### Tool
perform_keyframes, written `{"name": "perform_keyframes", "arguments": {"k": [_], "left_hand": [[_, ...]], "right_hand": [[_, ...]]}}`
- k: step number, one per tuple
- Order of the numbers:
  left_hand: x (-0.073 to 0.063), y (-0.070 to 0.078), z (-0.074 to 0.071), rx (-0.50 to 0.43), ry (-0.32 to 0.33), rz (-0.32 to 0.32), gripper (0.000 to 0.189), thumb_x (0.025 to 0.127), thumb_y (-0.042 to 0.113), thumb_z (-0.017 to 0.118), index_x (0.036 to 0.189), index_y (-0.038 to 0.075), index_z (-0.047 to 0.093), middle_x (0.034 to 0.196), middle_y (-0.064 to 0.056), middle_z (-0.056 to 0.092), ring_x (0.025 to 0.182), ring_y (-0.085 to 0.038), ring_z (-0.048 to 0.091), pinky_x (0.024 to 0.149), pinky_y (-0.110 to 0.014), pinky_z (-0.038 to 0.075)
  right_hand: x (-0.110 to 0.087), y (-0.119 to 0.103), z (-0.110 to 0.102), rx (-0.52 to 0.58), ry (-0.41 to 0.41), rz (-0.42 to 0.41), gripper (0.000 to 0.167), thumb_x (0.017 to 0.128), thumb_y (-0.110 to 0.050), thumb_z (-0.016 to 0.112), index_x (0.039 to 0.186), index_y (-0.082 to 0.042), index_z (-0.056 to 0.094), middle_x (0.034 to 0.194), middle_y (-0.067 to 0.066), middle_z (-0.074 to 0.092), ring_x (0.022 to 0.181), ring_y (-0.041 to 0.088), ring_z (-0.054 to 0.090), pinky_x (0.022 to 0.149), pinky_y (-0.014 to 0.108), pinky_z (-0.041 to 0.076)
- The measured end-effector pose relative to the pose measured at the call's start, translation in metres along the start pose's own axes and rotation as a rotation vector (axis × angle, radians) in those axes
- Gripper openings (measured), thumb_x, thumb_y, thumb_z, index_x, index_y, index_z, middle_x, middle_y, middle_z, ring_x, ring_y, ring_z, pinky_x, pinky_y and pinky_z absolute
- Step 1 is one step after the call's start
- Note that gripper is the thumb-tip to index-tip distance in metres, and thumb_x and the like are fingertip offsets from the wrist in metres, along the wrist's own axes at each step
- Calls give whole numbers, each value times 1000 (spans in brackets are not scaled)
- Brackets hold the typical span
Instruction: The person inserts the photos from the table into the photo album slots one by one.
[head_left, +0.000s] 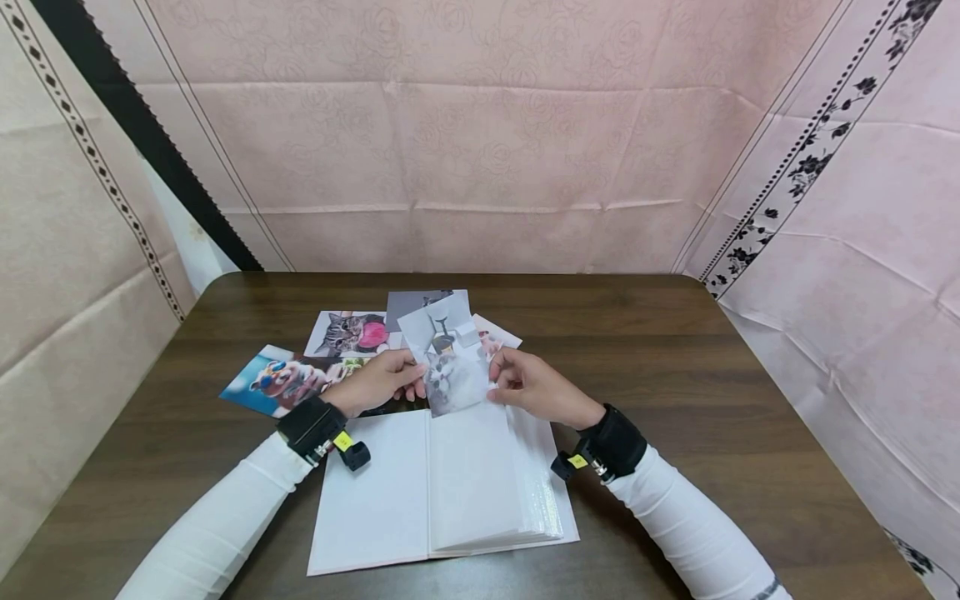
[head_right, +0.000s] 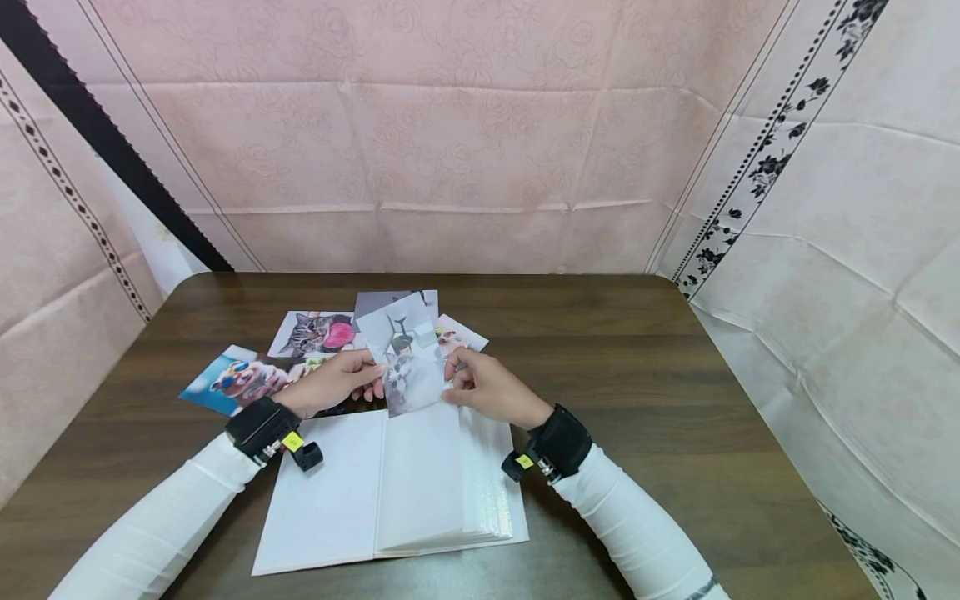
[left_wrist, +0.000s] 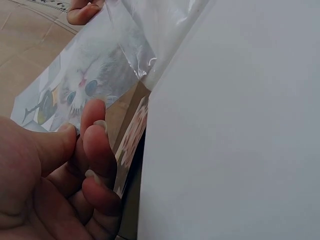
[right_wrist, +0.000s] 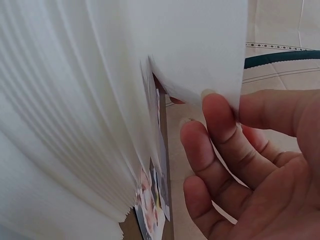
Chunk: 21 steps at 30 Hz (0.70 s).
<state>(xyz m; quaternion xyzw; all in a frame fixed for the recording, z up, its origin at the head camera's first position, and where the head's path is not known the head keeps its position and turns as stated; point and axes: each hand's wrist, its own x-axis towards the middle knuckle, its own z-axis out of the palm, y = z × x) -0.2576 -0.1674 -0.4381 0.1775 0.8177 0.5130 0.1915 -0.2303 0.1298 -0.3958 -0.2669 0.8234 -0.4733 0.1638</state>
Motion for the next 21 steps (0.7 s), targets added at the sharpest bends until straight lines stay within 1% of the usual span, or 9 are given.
{"name": "perform_keyframes", "arguments": {"k": [5,10,21], "left_hand": [[0,0,1,2,2,-21,22,109,19,46,102,1,58,86,-6,67,77,-19,55,70,-25,44],[-1,1,2,8,-1,-39,23,109,20,46,103,3,59,86,-5,67,78,-20,55,70,-26,43],[-1,-1,1,30,-17,-27,24,109,21,46,106,1,59,86,-6,65,78,-20,53,69,-26,42]], "right_hand": [[0,1,1,-8,2,-7,16,96,-4,67,105,-3,54,73,1,53,71,19,49,62,23,37],[0,1,2,-10,7,-13,16,96,-4,67,104,-3,53,73,1,51,70,19,48,61,23,36],[1,2,2,-6,15,-33,15,96,-3,67,101,-3,52,72,1,48,68,19,45,60,23,34]]}}
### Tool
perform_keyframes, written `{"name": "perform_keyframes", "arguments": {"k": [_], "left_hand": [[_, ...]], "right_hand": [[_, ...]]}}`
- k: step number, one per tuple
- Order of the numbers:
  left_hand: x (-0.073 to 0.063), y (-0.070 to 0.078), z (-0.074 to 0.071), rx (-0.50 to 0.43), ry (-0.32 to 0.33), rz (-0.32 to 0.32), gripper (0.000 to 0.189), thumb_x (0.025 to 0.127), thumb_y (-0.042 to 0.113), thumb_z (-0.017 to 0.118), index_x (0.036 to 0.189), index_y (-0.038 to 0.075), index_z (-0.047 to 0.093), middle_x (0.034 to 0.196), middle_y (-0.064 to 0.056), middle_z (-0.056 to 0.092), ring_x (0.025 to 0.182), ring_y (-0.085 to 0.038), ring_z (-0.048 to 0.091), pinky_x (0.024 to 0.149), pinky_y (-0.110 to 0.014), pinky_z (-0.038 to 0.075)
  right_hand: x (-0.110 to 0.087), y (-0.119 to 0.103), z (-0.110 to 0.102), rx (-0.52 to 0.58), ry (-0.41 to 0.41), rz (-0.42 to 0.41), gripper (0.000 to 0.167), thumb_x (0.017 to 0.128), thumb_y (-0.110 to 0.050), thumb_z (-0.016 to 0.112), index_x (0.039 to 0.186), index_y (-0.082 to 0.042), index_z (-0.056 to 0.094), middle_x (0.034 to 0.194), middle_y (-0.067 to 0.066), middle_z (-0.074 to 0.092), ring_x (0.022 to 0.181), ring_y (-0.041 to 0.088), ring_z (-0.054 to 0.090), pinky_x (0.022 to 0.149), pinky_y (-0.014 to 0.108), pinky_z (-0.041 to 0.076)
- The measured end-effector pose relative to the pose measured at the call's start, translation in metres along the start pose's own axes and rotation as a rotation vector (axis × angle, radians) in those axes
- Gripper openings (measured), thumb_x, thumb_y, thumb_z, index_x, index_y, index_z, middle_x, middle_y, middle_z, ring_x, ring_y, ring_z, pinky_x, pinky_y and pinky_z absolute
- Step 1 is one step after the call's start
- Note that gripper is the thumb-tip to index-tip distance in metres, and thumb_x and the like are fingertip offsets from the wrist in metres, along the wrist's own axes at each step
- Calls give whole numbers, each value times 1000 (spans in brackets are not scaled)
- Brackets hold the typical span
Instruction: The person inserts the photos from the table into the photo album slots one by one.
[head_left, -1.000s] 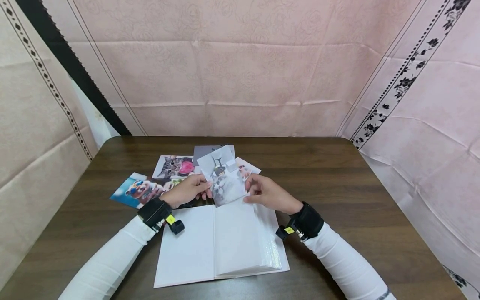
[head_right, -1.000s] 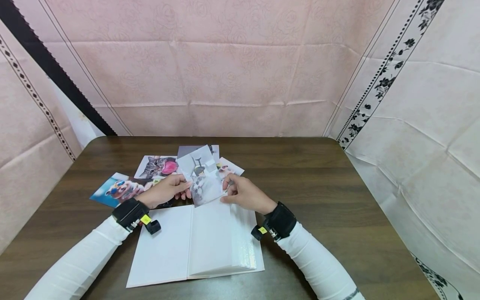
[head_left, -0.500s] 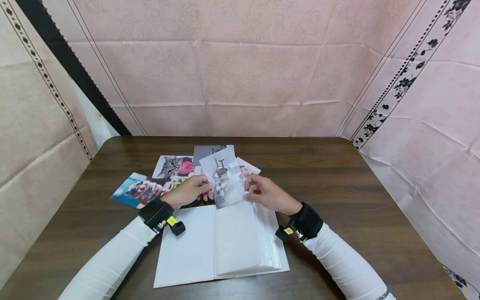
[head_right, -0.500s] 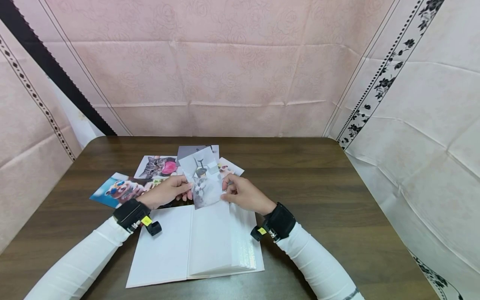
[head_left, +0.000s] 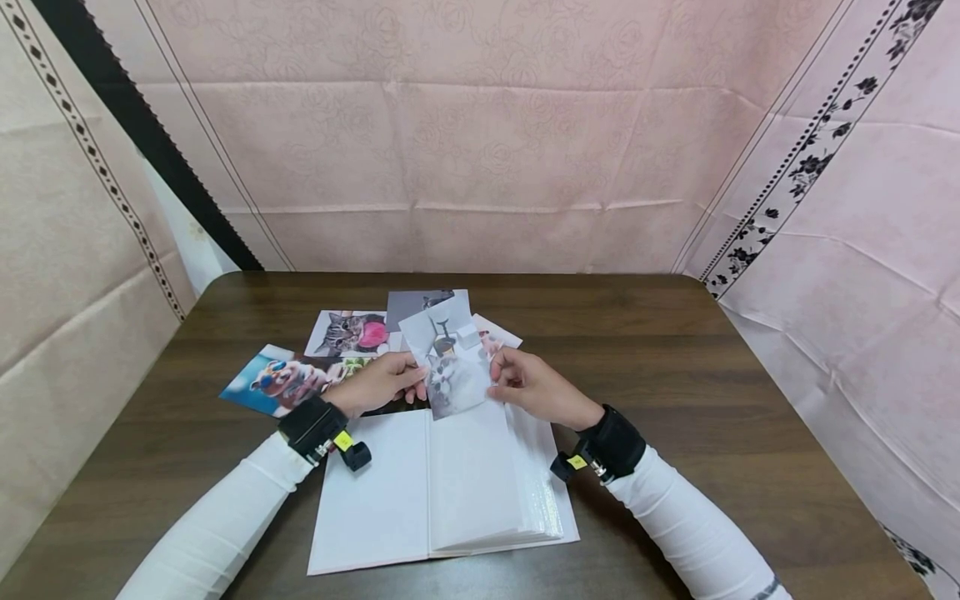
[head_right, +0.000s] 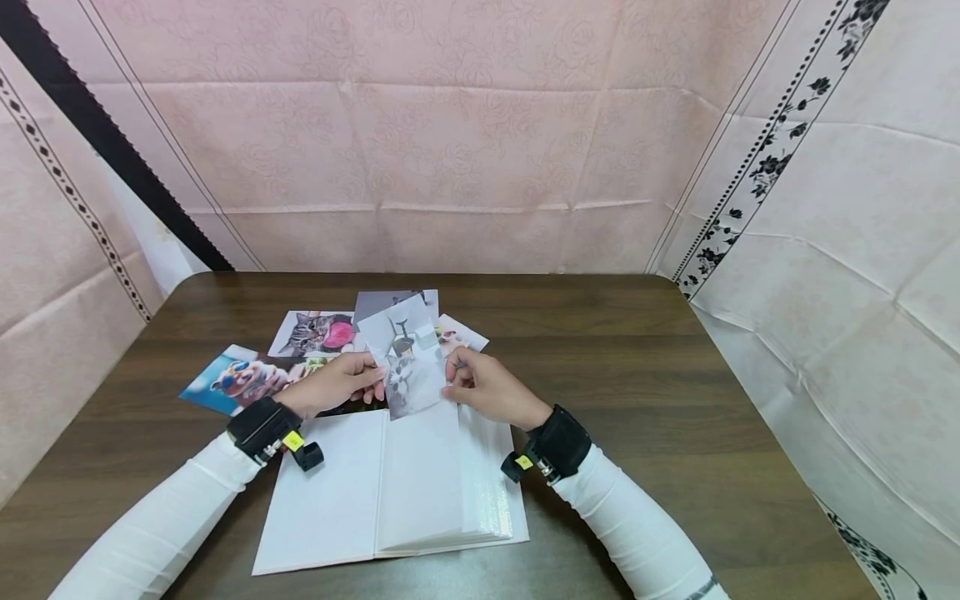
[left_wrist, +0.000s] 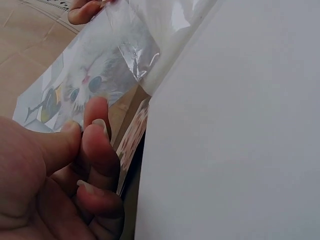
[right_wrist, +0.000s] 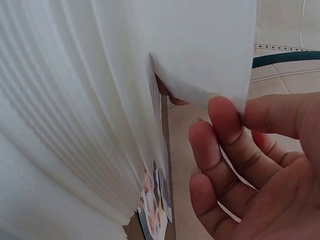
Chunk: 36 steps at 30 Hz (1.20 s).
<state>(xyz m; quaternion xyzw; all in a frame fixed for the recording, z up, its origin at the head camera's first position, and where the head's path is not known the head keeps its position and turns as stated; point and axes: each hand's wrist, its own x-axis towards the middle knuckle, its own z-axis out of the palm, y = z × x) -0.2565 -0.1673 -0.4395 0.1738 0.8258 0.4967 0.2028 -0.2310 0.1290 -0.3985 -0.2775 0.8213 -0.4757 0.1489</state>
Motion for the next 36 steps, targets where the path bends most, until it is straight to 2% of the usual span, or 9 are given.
{"name": "perform_keyframes", "arguments": {"k": [10,15,18,20,23,26,27,30,36], "left_hand": [[0,0,0,24,-31,25,24,109,20,48,103,1,62,81,-4,63,72,-19,51,66,-25,40],[-1,3,1,34,27,8,21,107,21,53,103,3,62,84,-6,60,75,-20,51,68,-26,42],[1,3,1,4,79,28,21,105,20,56,116,3,60,93,-11,65,81,-22,56,72,-28,47],[2,4,1,-19,120,37,28,105,19,56,128,3,53,99,-13,68,82,-23,58,74,-29,50],[2,5,1,-61,181,53,54,105,16,57,152,10,31,103,-14,69,84,-25,61,76,-30,51],[3,7,0,-105,217,80,77,103,11,59,162,25,10,101,-16,66,85,-27,62,77,-29,53],[3,7,1,-117,223,90,81,102,10,60,162,29,9,100,-16,65,86,-27,63,77,-29,53],[2,8,1,-122,218,121,81,101,6,60,162,34,13,99,-17,62,87,-27,64,77,-27,54],[1,5,0,-113,175,117,73,103,6,56,159,38,24,99,-16,62,86,-25,69,75,-27,55]], "right_hand": [[0,-2,2,0,7,-17,15,95,0,67,100,-3,53,73,1,49,71,19,48,63,22,37],[-1,-1,2,-3,7,-25,14,95,1,66,100,-3,53,75,1,49,72,19,48,64,22,37],[-1,-1,3,-1,6,-30,14,95,2,66,100,-3,53,75,1,49,71,19,47,63,21,37],[-1,0,2,1,6,-35,14,95,2,66,99,-3,53,75,1,49,71,18,47,63,21,36],[-1,-1,3,7,7,-34,15,95,2,66,99,-3,53,75,1,49,71,18,47,63,21,36],[-1,-1,3,13,7,-31,15,95,1,66,99,-3,53,74,1,48,70,17,47,63,21,36],[-1,-2,3,15,6,-32,15,95,1,66,98,-3,53,74,1,48,70,17,47,63,21,36],[-1,-2,3,21,4,-36,14,95,2,66,99,-2,53,74,2,48,71,17,47,64,21,36],[-1,-2,4,27,1,-45,15,95,2,66,99,-2,53,80,3,53,77,18,53,68,21,40]]}}
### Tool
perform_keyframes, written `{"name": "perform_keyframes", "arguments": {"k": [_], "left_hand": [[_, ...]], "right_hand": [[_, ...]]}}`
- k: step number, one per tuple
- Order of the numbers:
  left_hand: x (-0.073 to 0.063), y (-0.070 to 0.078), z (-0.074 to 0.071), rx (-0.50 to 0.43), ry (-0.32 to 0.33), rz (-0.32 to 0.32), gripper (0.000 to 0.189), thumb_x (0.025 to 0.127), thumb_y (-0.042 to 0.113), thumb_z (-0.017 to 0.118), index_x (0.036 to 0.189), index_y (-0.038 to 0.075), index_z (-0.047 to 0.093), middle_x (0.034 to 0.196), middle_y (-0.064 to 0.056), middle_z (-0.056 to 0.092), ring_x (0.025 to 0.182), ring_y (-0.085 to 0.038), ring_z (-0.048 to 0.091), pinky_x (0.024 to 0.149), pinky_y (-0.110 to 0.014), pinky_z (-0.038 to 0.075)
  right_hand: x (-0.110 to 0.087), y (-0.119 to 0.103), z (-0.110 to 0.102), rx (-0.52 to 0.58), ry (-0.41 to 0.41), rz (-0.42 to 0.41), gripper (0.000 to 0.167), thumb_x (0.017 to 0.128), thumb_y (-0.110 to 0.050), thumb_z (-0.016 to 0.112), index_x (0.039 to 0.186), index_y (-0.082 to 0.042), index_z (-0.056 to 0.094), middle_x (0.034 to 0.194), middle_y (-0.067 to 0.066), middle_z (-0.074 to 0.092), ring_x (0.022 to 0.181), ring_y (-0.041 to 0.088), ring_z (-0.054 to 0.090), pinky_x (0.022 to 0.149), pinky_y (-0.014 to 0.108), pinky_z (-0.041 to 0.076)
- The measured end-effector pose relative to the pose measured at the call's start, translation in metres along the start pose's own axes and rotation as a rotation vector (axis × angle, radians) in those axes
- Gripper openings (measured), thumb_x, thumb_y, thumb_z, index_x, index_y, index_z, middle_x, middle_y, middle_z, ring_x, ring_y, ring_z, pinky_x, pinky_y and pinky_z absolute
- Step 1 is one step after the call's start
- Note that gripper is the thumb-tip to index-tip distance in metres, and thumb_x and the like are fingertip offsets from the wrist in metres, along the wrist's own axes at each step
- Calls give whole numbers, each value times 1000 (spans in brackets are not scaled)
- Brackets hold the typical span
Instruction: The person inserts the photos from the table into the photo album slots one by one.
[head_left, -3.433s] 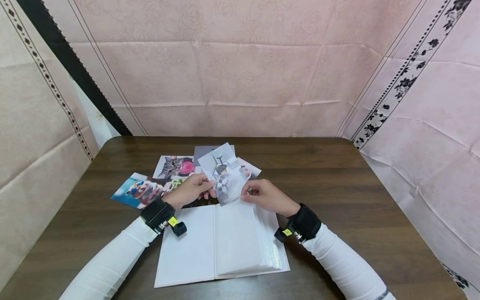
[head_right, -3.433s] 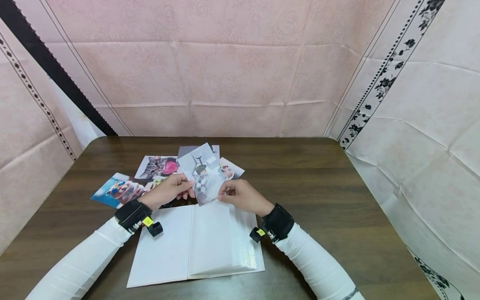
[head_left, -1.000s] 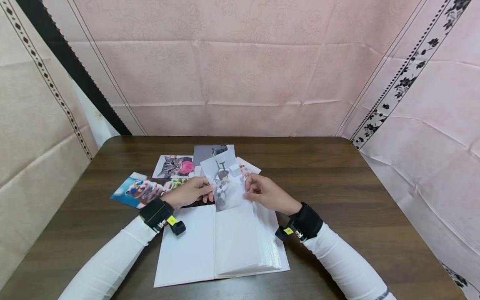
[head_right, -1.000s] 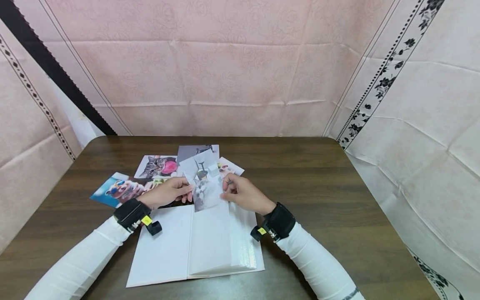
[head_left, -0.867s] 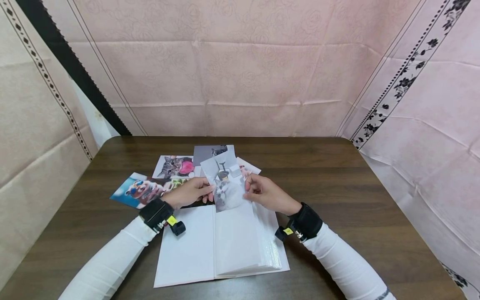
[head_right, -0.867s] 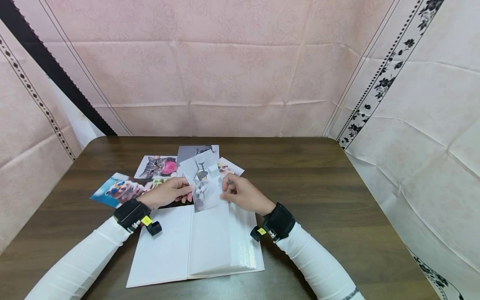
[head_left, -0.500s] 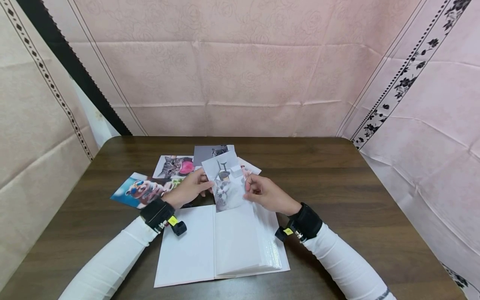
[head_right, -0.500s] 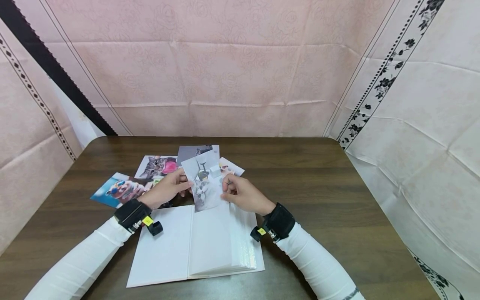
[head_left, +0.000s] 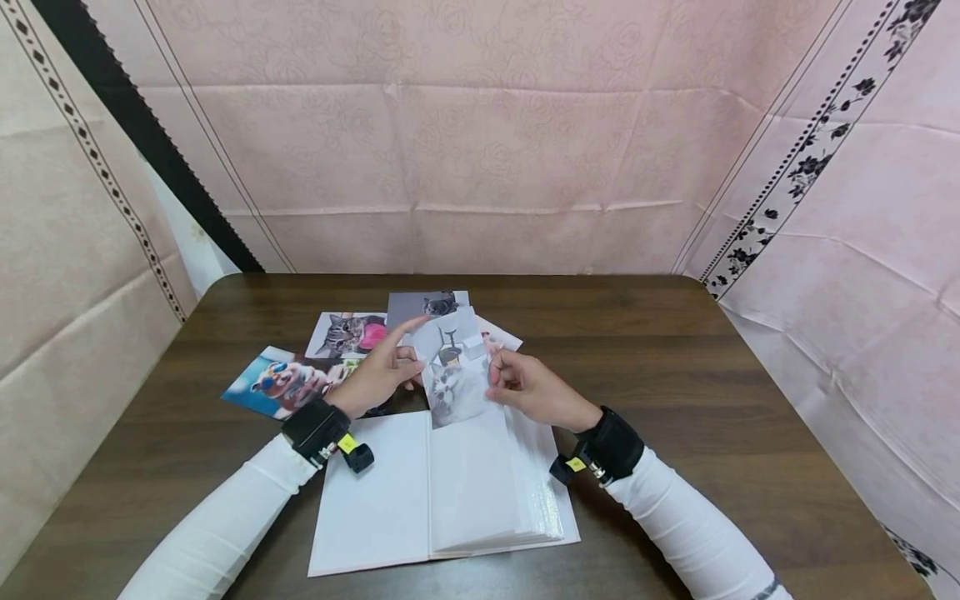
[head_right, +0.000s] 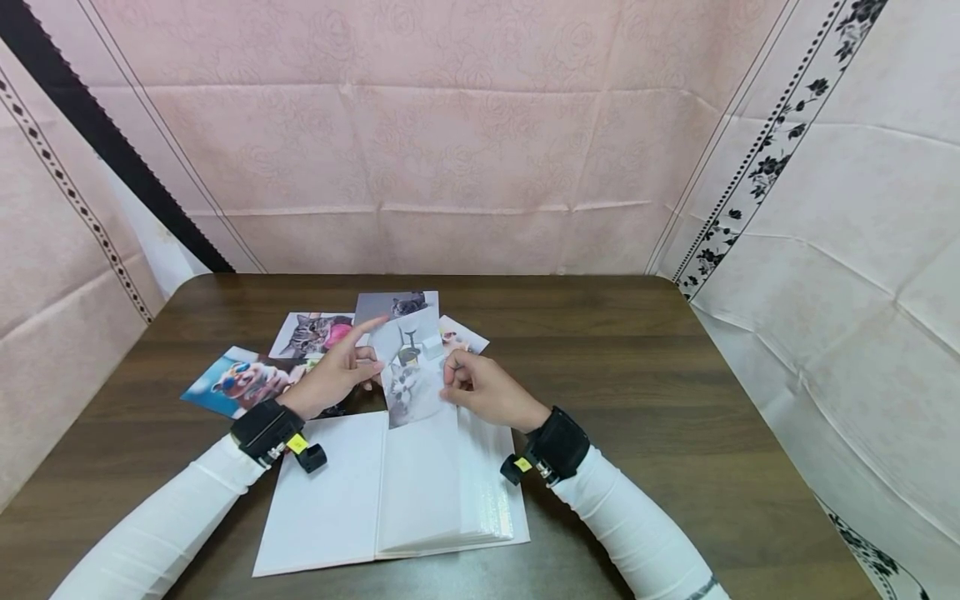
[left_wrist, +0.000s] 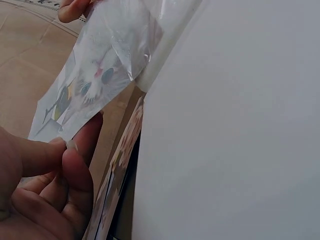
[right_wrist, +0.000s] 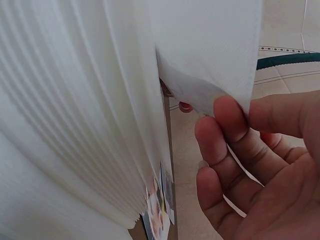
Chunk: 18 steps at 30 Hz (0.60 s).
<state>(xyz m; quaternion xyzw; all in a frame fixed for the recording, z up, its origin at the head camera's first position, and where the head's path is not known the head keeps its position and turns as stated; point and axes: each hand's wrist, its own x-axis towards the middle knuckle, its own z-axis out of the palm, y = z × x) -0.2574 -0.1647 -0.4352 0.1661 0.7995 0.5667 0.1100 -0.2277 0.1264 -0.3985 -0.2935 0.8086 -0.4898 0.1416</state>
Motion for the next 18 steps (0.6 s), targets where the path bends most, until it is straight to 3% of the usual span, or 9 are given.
{"name": "perform_keyframes", "arguments": {"k": [12,18], "left_hand": [[1,-3,0,-8,15,-1,69,103,6,57,158,36,27,98,-15,62,84,-25,70,74,-26,55],[-1,-1,2,-37,-59,-26,77,102,5,58,160,36,17,96,-14,65,85,-24,67,77,-30,57]], "right_hand": [[1,3,1,14,-2,-15,14,95,1,66,100,-2,53,86,6,55,82,20,56,71,21,43],[0,2,1,21,-15,-36,13,95,1,66,101,-2,54,88,7,57,85,20,58,74,22,44]]}}
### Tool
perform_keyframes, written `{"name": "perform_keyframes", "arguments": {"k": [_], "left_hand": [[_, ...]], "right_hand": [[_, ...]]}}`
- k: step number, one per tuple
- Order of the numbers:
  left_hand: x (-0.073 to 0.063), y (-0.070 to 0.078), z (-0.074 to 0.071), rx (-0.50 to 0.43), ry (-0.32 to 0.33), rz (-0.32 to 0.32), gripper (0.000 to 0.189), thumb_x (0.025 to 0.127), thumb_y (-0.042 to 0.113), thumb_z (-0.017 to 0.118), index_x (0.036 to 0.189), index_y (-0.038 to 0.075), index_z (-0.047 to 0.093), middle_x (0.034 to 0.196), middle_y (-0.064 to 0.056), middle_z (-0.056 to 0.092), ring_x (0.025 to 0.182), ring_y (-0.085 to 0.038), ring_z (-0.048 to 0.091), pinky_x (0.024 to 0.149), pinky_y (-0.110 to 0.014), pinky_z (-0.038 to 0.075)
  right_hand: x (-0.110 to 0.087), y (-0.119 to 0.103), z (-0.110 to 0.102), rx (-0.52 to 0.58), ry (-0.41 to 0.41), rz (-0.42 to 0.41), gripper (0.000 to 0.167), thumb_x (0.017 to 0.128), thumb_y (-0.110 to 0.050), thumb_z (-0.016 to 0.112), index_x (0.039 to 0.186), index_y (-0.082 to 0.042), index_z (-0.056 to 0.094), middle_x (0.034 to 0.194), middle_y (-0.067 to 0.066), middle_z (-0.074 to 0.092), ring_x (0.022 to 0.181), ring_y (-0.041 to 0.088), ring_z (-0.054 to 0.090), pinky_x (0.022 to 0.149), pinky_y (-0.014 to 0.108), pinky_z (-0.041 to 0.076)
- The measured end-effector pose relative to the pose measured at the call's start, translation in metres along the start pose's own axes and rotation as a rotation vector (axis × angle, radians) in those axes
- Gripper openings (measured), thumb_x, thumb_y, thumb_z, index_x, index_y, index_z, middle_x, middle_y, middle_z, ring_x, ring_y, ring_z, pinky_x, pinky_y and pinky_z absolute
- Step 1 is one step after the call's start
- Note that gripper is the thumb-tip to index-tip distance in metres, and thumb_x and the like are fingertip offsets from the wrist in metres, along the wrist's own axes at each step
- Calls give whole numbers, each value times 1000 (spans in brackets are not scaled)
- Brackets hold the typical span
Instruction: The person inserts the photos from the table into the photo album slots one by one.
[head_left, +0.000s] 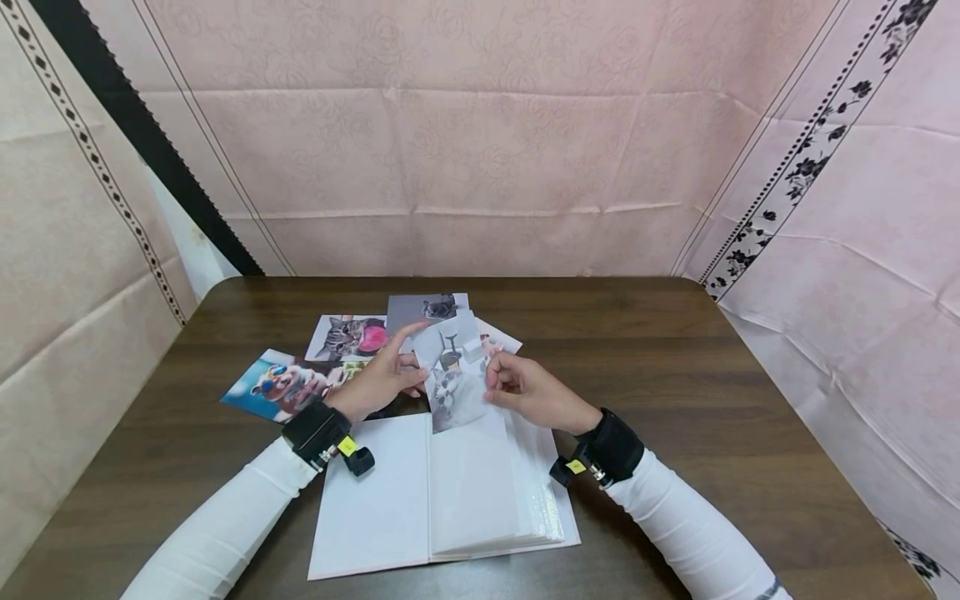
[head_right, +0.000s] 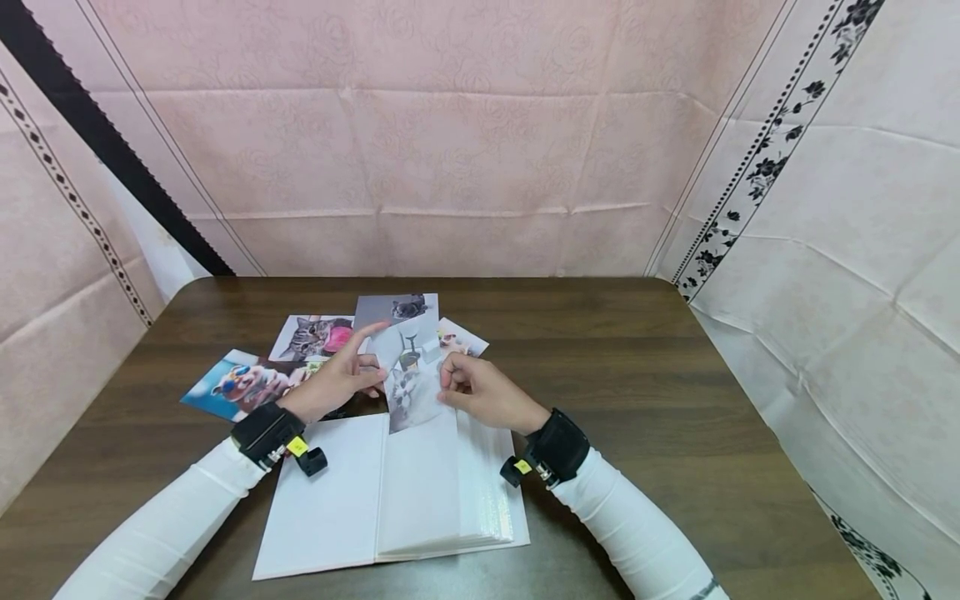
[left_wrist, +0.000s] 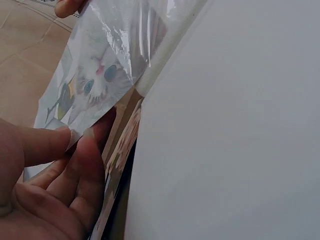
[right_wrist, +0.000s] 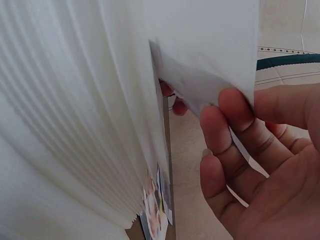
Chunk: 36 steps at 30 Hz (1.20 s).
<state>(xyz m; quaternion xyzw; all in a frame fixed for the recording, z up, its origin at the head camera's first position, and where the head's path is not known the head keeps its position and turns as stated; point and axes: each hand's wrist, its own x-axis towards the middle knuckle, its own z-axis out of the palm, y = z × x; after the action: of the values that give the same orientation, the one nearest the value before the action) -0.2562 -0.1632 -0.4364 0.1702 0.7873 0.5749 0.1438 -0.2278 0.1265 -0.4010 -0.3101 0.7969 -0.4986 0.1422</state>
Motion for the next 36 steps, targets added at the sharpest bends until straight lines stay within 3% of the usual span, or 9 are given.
{"name": "perform_keyframes", "arguments": {"k": [3,11,26,36], "left_hand": [[0,0,1,-11,-29,-13,79,103,4,56,160,37,14,91,-11,64,83,-24,65,76,-30,57],[-1,-3,3,-15,-32,-9,75,104,4,54,159,37,15,86,-9,60,77,-23,61,72,-29,54],[0,-3,3,38,-57,3,70,104,7,54,159,33,18,89,-9,65,83,-26,63,78,-33,54],[-1,-1,4,36,-59,-4,70,104,7,54,159,33,19,86,-8,60,83,-26,60,79,-33,52]], "right_hand": [[0,-1,0,0,-4,-2,13,96,1,66,101,-2,54,89,8,58,85,20,58,74,21,44],[1,1,1,7,-3,-3,13,96,1,65,101,-2,53,89,8,57,85,21,58,73,21,44],[0,1,2,15,2,-5,12,97,2,64,101,-1,52,87,8,60,84,20,56,72,21,43],[0,1,2,23,4,-6,13,96,2,64,101,-1,52,85,8,59,80,19,55,67,20,41]]}}
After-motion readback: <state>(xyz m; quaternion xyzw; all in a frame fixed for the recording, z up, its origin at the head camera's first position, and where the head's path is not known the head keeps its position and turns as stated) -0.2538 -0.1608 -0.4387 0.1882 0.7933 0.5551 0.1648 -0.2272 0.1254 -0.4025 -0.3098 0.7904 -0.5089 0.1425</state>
